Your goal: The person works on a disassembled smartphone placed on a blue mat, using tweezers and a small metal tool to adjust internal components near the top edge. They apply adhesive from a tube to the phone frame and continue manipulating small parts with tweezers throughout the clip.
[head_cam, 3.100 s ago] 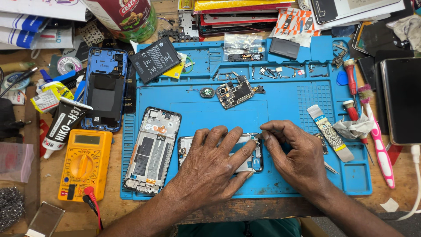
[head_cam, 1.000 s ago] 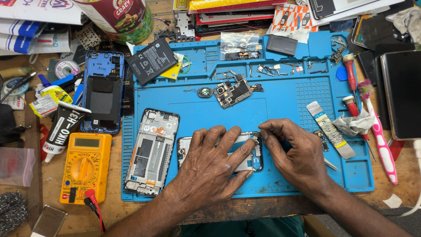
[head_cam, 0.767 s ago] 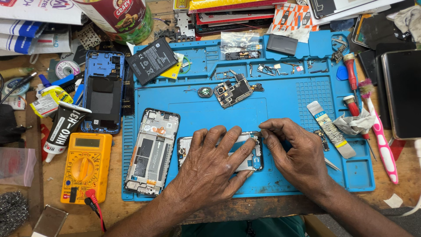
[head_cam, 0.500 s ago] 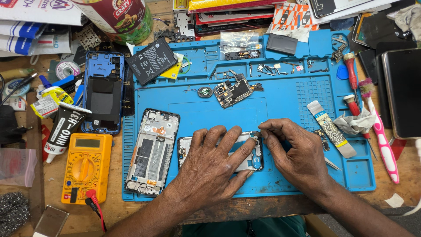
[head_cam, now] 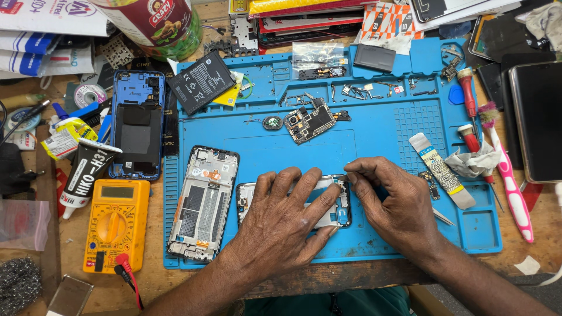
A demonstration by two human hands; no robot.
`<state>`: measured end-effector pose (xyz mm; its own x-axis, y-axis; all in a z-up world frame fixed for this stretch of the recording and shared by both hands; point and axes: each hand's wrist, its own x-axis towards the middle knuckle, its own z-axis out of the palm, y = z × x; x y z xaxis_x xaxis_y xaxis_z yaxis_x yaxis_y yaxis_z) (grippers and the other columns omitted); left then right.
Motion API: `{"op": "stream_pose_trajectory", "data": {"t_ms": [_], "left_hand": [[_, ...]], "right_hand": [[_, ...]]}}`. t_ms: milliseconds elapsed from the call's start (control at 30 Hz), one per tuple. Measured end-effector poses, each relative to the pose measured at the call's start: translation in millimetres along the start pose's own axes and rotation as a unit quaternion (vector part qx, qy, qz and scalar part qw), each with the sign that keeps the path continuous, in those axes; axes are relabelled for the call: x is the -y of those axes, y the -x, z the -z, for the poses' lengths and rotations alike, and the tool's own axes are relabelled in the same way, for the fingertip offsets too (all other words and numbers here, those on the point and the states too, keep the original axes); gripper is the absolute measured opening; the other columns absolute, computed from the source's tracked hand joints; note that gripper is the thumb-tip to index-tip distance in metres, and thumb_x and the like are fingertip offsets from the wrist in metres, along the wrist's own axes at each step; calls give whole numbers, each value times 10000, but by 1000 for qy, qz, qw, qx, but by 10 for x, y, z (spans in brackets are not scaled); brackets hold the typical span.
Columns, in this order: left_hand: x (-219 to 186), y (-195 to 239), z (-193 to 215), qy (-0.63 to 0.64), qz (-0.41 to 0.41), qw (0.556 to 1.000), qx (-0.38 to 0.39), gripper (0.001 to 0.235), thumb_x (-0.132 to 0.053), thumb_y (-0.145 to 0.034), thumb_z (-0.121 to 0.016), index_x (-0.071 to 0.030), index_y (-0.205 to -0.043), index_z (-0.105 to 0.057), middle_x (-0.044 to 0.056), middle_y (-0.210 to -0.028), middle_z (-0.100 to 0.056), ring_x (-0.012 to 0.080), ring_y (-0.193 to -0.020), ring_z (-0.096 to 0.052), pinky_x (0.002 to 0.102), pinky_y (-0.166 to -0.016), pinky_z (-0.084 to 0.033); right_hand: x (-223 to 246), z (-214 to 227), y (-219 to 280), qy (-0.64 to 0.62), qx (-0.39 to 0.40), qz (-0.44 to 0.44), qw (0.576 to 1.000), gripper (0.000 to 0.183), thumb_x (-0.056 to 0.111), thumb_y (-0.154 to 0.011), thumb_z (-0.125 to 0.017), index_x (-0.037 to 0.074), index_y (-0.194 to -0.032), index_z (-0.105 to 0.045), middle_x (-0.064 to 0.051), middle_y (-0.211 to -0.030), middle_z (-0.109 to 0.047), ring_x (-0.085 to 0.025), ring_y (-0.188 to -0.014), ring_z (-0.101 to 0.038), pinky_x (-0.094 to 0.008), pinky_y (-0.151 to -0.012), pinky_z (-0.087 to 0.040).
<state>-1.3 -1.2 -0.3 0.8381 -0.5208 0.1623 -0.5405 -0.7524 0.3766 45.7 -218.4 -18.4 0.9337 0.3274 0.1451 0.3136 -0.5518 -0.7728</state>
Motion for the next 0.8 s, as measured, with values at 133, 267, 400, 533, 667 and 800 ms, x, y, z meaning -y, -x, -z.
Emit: {"op": "stream_pose_trajectory", "data": {"t_ms": [133,267,400,533,667,800], "left_hand": [[7,1,-10,12,2,1000,5,572,-435,-892,-704,-113,-1356,-613,190,-1348,-539,352,-1206,-461,538,-953,-362],[8,8,-21,7,0,1000,-1,564,-434,-903,-701,-113,-1358,-614,193,-1353,-538,353,-1210,-460,540,-956,-359],[-1,2,-20,11,7,1000,12,568,-441,-899,-702,-109,-1351,-612,198,-1352,-536,356,-1203,-461,545,-930,-357],[-9,-6,-7,1,2,1000,-7,560,-434,-902,-703,-114,-1353,-612,191,-1352,-536,355,-1211,-464,544,-954,-360],[-9,-9,12,3,3,1000,-1,564,-427,-899,-706,-109,-1355,-611,185,-1352,-536,351,-1209,-466,540,-953,-361],[-11,-13,14,6,4,1000,0,562,-427,-897,-707,-107,-1349,-612,188,-1353,-534,352,-1205,-464,539,-947,-360]], "right_hand": [[-10,-4,0,-3,0,-1,1000,138,57,-916,-709,48,-1054,-699,-84,-904,-774,-146,-791,-778,-269,-629,-645],[-6,-1,4,5,2,-10,1000,143,61,-910,-716,49,-1052,-700,-80,-890,-777,-143,-762,-775,-273,-603,-634],[14,-1,2,-7,-3,7,1000,146,61,-917,-714,49,-1061,-695,-79,-909,-775,-136,-801,-778,-262,-618,-636],[22,7,2,5,-2,-9,1000,144,63,-910,-722,49,-1053,-703,-79,-887,-777,-138,-757,-770,-268,-584,-619],[24,10,0,-5,1,-14,1000,145,58,-914,-714,47,-1058,-701,-78,-879,-777,-135,-768,-778,-263,-591,-625],[29,7,-1,-5,-1,-10,1000,149,55,-913,-714,44,-1061,-700,-81,-886,-777,-135,-773,-776,-263,-596,-624]]}}
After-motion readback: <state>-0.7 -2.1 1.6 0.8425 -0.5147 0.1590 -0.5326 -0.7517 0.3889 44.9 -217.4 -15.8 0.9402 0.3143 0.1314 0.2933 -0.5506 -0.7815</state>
